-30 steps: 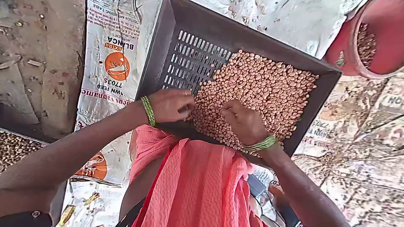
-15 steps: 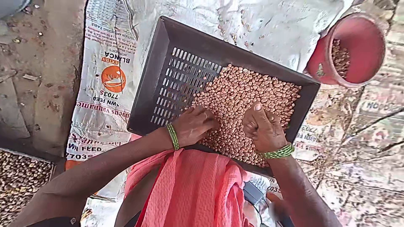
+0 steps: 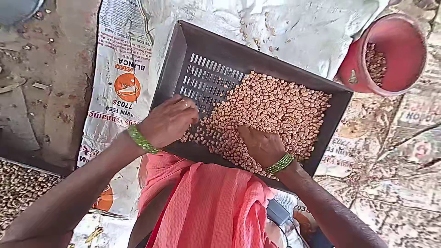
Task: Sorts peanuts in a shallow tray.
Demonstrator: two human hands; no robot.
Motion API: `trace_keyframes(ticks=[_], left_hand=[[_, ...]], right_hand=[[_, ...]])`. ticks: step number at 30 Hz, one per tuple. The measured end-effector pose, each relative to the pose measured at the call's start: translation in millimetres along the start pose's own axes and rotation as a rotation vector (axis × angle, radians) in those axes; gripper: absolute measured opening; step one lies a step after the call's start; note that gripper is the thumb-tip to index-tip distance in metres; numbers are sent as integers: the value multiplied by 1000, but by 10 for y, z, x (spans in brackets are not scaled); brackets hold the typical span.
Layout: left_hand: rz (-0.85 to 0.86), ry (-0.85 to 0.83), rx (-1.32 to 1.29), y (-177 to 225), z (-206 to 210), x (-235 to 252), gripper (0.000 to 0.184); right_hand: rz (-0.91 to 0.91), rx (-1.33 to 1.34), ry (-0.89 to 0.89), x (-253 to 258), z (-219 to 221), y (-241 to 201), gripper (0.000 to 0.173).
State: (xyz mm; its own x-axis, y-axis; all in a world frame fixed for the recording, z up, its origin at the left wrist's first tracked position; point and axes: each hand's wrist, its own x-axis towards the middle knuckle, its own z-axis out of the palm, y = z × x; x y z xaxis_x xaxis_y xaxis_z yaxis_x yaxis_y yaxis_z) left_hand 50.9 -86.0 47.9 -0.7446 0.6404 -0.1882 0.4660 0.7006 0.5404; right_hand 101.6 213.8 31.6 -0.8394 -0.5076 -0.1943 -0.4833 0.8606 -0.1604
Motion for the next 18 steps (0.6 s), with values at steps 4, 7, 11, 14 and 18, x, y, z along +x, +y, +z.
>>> trace_keyframes(ticks=[4,7,11,14,18], left_hand=[[-31,31,-149,272,271,386,23],[46,121,-34,321,537,541,21],[32,83,7,299,554,633,21],[-59,68,-114,233,432,696,21],[-143,237,-188,77,168,617,20]], right_hand=[[118,318,18,-36,-43,145,23],[218,465,32,-130,-132,236,28],[233,416,63,-182,-240,272,31],[132,282,105,-153,-187,170,30],[34,48,135,-7,-26,8,25]])
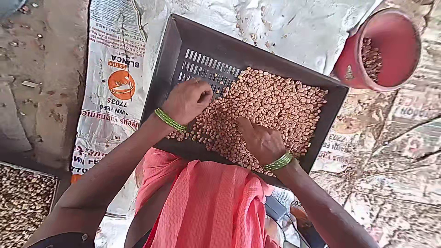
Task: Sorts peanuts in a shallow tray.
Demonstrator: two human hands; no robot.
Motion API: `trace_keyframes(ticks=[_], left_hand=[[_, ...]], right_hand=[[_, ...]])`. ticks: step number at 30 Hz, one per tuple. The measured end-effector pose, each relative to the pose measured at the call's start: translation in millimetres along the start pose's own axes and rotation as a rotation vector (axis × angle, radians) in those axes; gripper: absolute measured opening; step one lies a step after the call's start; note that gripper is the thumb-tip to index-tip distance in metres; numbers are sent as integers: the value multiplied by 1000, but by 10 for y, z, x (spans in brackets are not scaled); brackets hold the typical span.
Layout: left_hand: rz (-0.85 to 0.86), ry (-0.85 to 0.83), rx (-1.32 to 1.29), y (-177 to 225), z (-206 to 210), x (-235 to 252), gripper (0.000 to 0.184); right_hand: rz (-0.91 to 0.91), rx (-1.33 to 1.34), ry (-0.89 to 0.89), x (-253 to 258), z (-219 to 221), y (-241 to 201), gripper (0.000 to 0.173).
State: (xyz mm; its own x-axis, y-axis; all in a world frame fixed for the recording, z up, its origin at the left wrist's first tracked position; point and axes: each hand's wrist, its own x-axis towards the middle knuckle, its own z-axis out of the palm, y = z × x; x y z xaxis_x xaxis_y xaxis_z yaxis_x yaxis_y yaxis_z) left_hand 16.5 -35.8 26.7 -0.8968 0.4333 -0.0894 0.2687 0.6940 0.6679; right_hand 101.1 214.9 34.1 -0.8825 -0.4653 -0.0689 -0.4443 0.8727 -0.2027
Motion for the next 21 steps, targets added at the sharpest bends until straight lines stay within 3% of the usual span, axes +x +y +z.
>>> trace_keyframes(ticks=[3,5,6,8,10,11,13,15,17,21], left_hand=[[0,34,37,-66,-210,-67,26],[-6,-8,49,-94,-261,-128,27],[10,-25,20,-98,-258,-160,25],[104,-6,-109,-45,-220,-231,21],[243,12,-343,121,-202,-255,20],[304,15,-445,213,-206,-244,22],[365,46,-447,298,-225,-196,25],[288,-1,-258,266,-183,-172,23],[200,-168,-130,211,-3,-179,28],[301,-361,4,124,444,-355,34]], right_hand=[[5,-67,-30,109,116,-33,23],[81,126,-42,132,77,-4,20],[143,330,-61,138,-8,35,21],[299,980,-125,107,-148,139,20],[383,1594,-230,93,-203,166,34],[388,1747,-289,94,-191,162,42],[403,1862,-379,107,-138,84,58],[504,1872,-382,111,-135,-20,61],[616,1829,-288,79,-192,-39,56],[655,1652,-55,-103,-260,153,50]])
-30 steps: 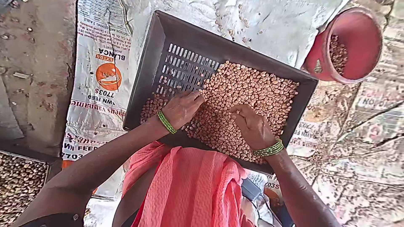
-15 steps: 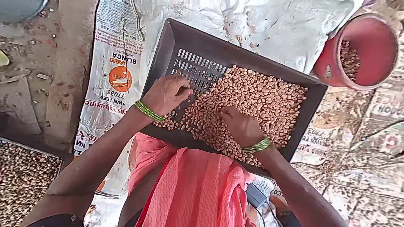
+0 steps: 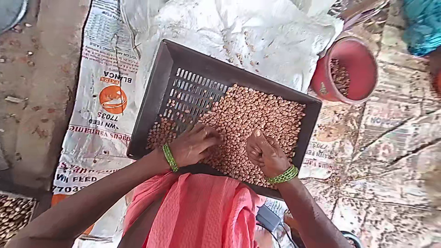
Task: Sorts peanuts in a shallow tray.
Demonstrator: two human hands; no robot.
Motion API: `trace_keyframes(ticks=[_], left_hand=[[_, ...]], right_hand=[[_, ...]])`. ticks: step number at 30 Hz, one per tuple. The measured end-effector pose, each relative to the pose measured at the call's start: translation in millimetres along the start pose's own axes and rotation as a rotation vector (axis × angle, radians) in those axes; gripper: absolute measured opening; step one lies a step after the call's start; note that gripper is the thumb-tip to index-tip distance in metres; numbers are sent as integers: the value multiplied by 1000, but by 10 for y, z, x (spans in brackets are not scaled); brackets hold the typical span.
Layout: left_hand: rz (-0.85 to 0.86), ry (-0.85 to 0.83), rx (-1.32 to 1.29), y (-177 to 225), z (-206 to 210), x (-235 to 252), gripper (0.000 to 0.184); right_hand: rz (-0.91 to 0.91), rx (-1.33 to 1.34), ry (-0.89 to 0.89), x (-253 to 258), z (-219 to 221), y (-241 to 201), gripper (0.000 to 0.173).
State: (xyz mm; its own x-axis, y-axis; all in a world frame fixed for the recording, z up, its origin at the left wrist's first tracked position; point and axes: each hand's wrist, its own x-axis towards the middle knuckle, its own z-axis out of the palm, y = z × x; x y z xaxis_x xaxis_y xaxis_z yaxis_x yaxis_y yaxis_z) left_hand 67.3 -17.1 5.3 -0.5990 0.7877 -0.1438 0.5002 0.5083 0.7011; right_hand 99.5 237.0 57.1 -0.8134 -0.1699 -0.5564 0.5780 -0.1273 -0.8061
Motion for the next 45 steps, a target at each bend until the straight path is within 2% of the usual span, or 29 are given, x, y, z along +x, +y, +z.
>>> trace_keyframes(ticks=[2,3,5,7,10,14,17,19,21,22,23,24,25,27,28,30,33,35,38,43,45], left_hand=[[38,-85,21,-1,55,-148,26],[54,-108,55,-27,32,-242,24],[31,-86,130,-139,-86,-415,22],[-56,-8,216,-243,-261,-561,20],[-99,192,260,-358,-521,-732,22],[-207,306,149,-279,-764,-833,31],[-243,316,127,-248,-752,-828,29],[-259,300,123,-232,-717,-782,27],[-257,289,108,-226,-674,-765,26],[-258,282,106,-234,-659,-765,27],[-247,292,108,-252,-651,-749,28],[-235,303,109,-263,-634,-739,29],[-221,316,114,-279,-615,-718,30],[-190,338,131,-318,-572,-640,33],[-188,337,132,-312,-551,-610,33],[-208,344,127,-262,-510,-579,35],[-252,384,151,-215,-467,-568,33],[-281,378,142,-186,-464,-547,31],[-274,337,117,-100,-431,-497,24],[-169,262,150,-66,-230,-266,18],[-107,268,199,-109,-113,-179,15]], right_hand=[[-83,-202,119,-25,-148,-1,48],[-145,-386,187,-14,-223,0,45],[-296,-861,325,53,-354,-54,42],[-387,-1178,378,128,-428,-152,36],[-384,-1505,327,224,-413,-228,31],[-196,-1790,234,341,-219,-272,29],[-166,-1783,224,379,-179,-244,28],[-144,-1528,255,365,-248,-322,32],[-204,-1005,234,283,-452,-401,24],[-233,-616,193,252,-542,-383,22],[-205,-267,97,212,-611,-408,30],[-178,-52,20,192,-667,-424,38],[-166,36,20,212,-674,-442,44],[-154,-80,187,336,-572,-526,48],[-176,-267,288,422,-511,-554,45],[-272,-818,403,612,-463,-551,40],[-399,-1380,365,877,-353,-552,33],[-464,-1625,367,1004,-273,-507,33],[-391,-1766,347,1041,-107,-459,28],[41,-1663,380,1075,82,-637,38],[120,-1622,352,1056,84,-694,37]])
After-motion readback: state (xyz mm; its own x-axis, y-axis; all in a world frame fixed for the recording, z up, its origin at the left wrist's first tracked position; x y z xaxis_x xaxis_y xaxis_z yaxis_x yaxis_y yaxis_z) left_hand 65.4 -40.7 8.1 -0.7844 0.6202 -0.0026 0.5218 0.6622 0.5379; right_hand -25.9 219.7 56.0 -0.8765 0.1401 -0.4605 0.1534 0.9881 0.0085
